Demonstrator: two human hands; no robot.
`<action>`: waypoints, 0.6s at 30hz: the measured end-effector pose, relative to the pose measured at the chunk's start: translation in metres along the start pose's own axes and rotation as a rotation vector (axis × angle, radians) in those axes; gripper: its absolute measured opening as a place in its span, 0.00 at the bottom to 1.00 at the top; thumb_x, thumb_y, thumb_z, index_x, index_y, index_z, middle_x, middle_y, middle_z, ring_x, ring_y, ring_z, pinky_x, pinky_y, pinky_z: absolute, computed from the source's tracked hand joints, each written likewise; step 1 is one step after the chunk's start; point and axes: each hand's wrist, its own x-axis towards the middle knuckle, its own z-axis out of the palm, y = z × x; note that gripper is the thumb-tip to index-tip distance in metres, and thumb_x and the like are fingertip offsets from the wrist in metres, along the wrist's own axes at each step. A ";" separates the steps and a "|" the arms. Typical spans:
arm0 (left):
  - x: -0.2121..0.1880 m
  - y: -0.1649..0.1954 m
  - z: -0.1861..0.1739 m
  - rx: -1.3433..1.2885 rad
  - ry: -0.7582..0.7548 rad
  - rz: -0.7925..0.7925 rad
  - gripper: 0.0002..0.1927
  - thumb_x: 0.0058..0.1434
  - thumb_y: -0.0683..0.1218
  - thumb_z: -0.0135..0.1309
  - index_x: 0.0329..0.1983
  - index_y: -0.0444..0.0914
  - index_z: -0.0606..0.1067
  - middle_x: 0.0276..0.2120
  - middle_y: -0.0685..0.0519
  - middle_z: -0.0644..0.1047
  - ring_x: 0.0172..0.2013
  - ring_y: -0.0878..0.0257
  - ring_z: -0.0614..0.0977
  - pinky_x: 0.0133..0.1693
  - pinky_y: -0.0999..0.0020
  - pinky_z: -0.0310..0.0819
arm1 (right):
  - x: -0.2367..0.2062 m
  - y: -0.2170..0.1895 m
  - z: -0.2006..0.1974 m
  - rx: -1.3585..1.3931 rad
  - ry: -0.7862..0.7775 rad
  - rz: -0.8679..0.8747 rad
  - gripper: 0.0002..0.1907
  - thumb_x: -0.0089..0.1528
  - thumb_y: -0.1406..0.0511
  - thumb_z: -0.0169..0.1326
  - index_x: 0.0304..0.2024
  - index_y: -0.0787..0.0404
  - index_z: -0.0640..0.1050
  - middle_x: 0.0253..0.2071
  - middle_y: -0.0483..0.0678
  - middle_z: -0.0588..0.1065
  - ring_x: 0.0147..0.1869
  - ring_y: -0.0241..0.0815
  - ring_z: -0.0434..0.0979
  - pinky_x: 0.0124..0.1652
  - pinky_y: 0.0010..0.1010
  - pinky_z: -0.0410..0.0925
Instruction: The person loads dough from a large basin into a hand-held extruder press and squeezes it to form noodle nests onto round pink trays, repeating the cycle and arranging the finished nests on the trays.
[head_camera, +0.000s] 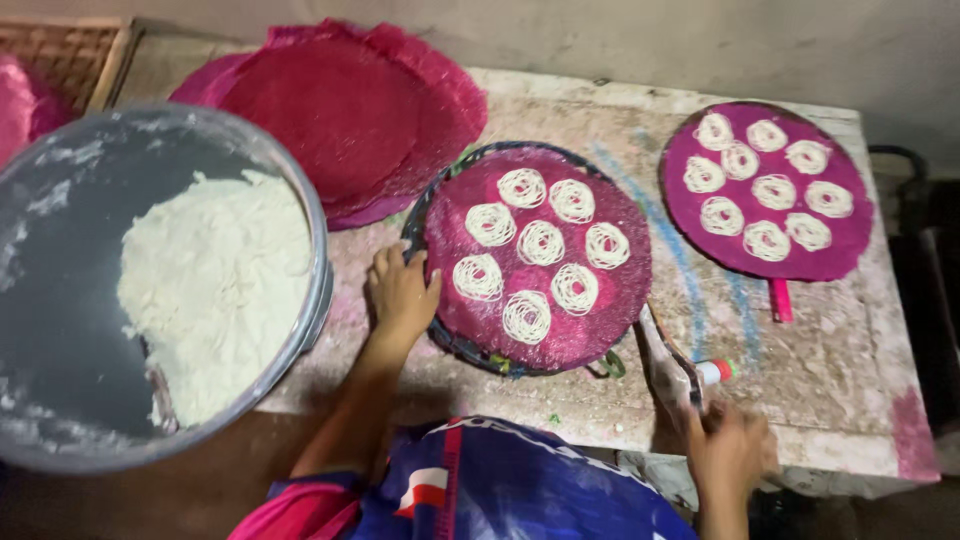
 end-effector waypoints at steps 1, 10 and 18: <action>0.000 0.001 -0.002 -0.012 -0.016 -0.020 0.20 0.57 0.54 0.60 0.49 0.39 0.81 0.55 0.41 0.71 0.58 0.42 0.67 0.56 0.43 0.61 | 0.016 -0.012 0.000 0.161 0.067 -0.072 0.27 0.62 0.52 0.62 0.57 0.63 0.78 0.53 0.62 0.76 0.60 0.66 0.71 0.57 0.54 0.63; 0.021 0.018 -0.030 -0.025 -0.011 -0.121 0.13 0.55 0.55 0.63 0.37 0.45 0.82 0.51 0.44 0.73 0.56 0.43 0.68 0.54 0.44 0.64 | 0.165 -0.150 -0.015 0.674 -0.100 -0.230 0.14 0.66 0.62 0.58 0.50 0.65 0.80 0.43 0.61 0.80 0.46 0.56 0.82 0.47 0.41 0.72; 0.018 0.032 -0.035 -0.083 0.036 -0.145 0.12 0.56 0.52 0.62 0.38 0.42 0.79 0.44 0.46 0.77 0.50 0.44 0.74 0.50 0.47 0.68 | 0.168 -0.148 -0.010 0.595 -0.086 -0.312 0.12 0.59 0.64 0.63 0.43 0.64 0.81 0.41 0.60 0.80 0.44 0.58 0.81 0.46 0.44 0.72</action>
